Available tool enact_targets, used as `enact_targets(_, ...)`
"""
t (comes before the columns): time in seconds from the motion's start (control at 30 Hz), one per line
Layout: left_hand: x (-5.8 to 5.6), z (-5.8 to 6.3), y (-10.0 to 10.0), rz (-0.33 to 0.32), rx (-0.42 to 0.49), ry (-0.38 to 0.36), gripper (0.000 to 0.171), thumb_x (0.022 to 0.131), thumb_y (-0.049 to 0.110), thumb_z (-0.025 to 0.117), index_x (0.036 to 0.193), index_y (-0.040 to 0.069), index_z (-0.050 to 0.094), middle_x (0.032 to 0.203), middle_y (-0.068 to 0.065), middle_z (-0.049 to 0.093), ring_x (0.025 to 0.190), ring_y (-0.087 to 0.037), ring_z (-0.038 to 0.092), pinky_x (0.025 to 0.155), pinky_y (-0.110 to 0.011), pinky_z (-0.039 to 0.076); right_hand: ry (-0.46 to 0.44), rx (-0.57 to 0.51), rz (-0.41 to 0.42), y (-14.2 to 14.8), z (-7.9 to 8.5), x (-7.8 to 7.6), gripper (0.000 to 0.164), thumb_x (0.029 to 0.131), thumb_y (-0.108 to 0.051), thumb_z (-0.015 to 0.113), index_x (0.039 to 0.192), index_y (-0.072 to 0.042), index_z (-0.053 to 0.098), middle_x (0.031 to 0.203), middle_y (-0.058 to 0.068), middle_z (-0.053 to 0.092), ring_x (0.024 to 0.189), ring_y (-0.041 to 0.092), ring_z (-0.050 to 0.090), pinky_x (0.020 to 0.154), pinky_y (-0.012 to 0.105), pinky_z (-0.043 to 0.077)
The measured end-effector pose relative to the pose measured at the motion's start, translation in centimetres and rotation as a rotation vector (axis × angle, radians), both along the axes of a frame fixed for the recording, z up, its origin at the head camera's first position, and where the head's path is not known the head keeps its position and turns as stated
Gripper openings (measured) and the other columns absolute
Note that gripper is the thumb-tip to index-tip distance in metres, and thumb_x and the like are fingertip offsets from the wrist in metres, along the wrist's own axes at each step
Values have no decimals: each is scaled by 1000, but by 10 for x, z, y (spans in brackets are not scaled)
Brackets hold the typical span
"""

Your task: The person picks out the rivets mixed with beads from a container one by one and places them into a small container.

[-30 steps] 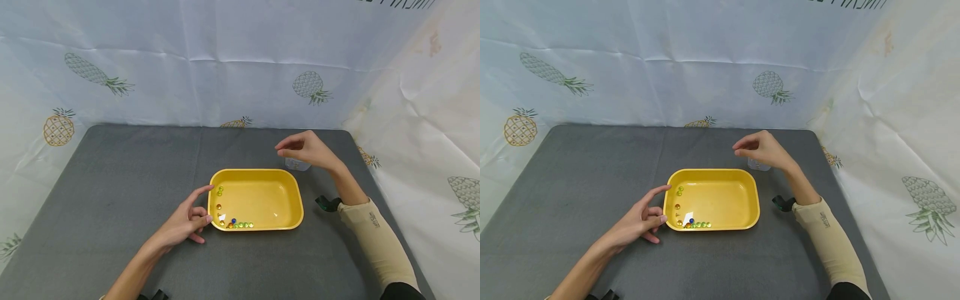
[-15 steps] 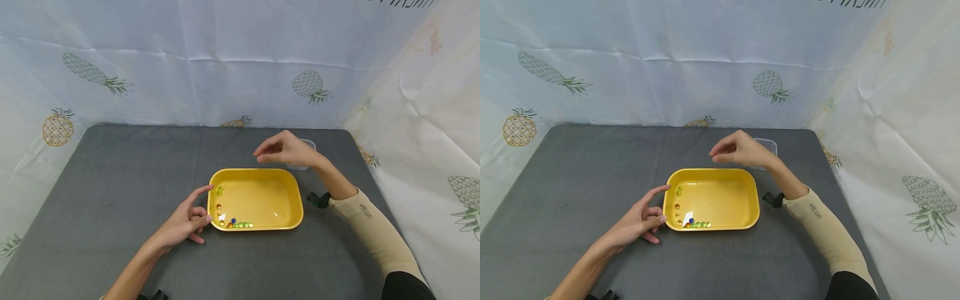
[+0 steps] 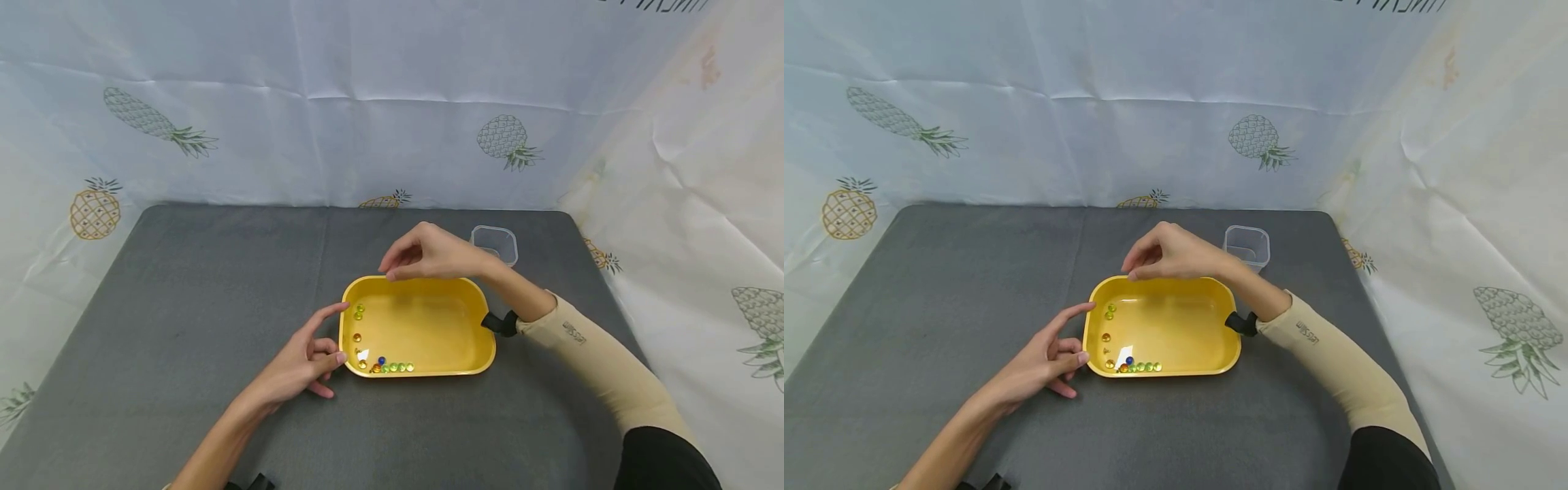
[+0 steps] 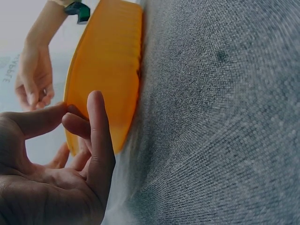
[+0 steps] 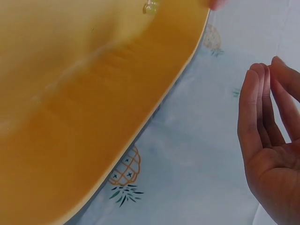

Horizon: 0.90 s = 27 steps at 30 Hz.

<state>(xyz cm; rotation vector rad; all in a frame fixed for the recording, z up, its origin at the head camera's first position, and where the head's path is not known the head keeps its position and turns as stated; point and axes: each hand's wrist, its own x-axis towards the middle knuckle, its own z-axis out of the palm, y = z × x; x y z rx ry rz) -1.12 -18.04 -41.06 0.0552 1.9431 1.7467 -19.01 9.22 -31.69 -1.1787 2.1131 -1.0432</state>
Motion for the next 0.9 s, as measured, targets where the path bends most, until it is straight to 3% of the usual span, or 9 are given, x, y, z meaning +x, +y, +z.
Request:
enact_targets(0.27, 0, -1, 0, -5, -3, 6, 79, 108, 14, 67, 171, 30, 22, 87, -4, 57, 72, -13, 55, 63, -47, 69, -30, 6, 65, -16, -6, 4, 19, 97, -10, 82, 114, -1, 83, 105, 5, 83, 92, 14, 77, 90, 29, 67)
enact_targets(0.9, 1, -1, -1, -7, -3, 3, 79, 108, 16, 67, 171, 31, 21, 88, -3, 57, 72, -13, 54, 65, -48, 69, -134, 89, 226, -49, -40, 17, 20, 96, -11, 83, 114, -2, 82, 103, 6, 83, 88, 6, 76, 87, 27, 66)
